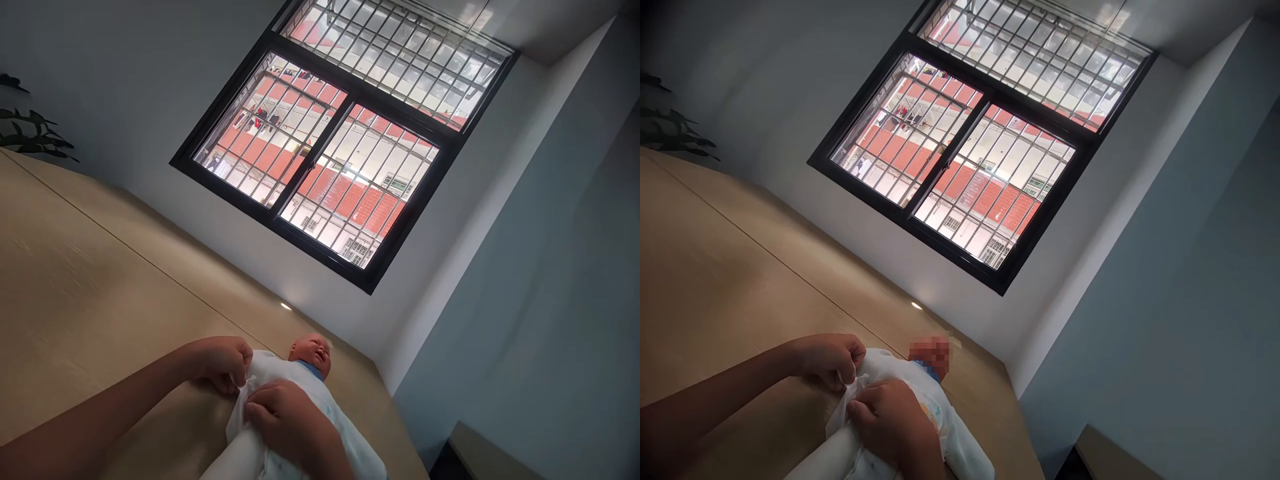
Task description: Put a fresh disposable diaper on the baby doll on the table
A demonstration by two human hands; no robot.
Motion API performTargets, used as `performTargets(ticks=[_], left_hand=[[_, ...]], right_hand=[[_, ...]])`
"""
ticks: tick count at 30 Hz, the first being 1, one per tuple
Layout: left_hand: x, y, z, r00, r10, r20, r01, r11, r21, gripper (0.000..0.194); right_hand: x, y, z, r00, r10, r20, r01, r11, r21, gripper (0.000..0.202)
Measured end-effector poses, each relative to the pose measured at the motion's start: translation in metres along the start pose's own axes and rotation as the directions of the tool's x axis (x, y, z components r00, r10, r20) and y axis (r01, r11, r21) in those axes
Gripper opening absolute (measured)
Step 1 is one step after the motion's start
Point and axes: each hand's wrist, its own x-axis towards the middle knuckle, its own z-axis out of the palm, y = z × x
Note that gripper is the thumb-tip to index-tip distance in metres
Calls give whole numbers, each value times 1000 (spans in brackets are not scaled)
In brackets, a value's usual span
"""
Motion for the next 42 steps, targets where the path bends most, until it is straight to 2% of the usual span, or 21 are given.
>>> performTargets(ticks=[3,7,9,11,13,15,16,18,19,20,22,24,26,30,35,38,40,42], left_hand=[[-2,0,-1,1000,-1,-19,2,1000,9,16],[-2,-3,-6,1000,-3,-18,3,1000,6,15],[-1,-5,-7,1000,2,-15,-2,1000,-9,15],[1,-7,-5,1000,26,1,-26,998,-63,18],[5,-8,0,996,75,43,-68,985,-158,21],[8,-7,7,989,118,89,-92,962,-256,21],[9,-7,11,986,129,104,-93,951,-295,21],[10,-5,18,985,131,113,-82,930,-358,20],[9,-3,21,986,123,111,-72,922,-379,20],[9,-2,24,988,113,108,-61,917,-395,20],[7,0,27,991,91,98,-43,911,-411,21],[7,1,29,992,85,96,-37,905,-424,20],[7,1,30,989,98,113,-39,901,-432,18],[8,0,34,984,113,138,-41,897,-440,14],[6,2,29,985,111,136,-45,910,-412,13],[7,0,22,987,77,144,-25,943,-333,11],[8,-2,20,989,59,132,-18,955,-296,11],[10,-3,19,990,59,127,-21,960,-279,11]], right_hand=[[3,2,9,1000,7,-1,-7,996,-91,30],[6,0,17,985,170,-12,-167,950,-265,36],[6,-2,18,979,204,-16,-200,933,-301,36],[6,-2,14,983,184,1,-179,958,-225,34],[3,3,6,990,139,1,-139,990,-6,30],[-1,11,-5,988,142,-63,-123,963,240,31],[-3,15,-12,978,165,-126,-120,944,307,31],[-8,23,-24,943,218,-253,-131,939,319,29],[-10,25,-29,933,228,-278,-141,944,299,26],[-13,26,-33,936,227,-271,-147,947,285,25],[-16,25,-36,967,198,-161,-144,944,296,24],[-16,21,-31,992,124,-30,-109,946,305,26],[-14,17,-20,999,40,29,-46,964,263,31],[-4,16,1,1000,6,-9,-5,991,133,32],[-1,23,-1,967,197,-162,-156,958,239,26],[0,26,-4,970,229,-81,-204,948,243,29],[2,26,-2,975,220,-30,-207,949,237,17],[4,26,1,975,221,-36,-205,944,258,5]])
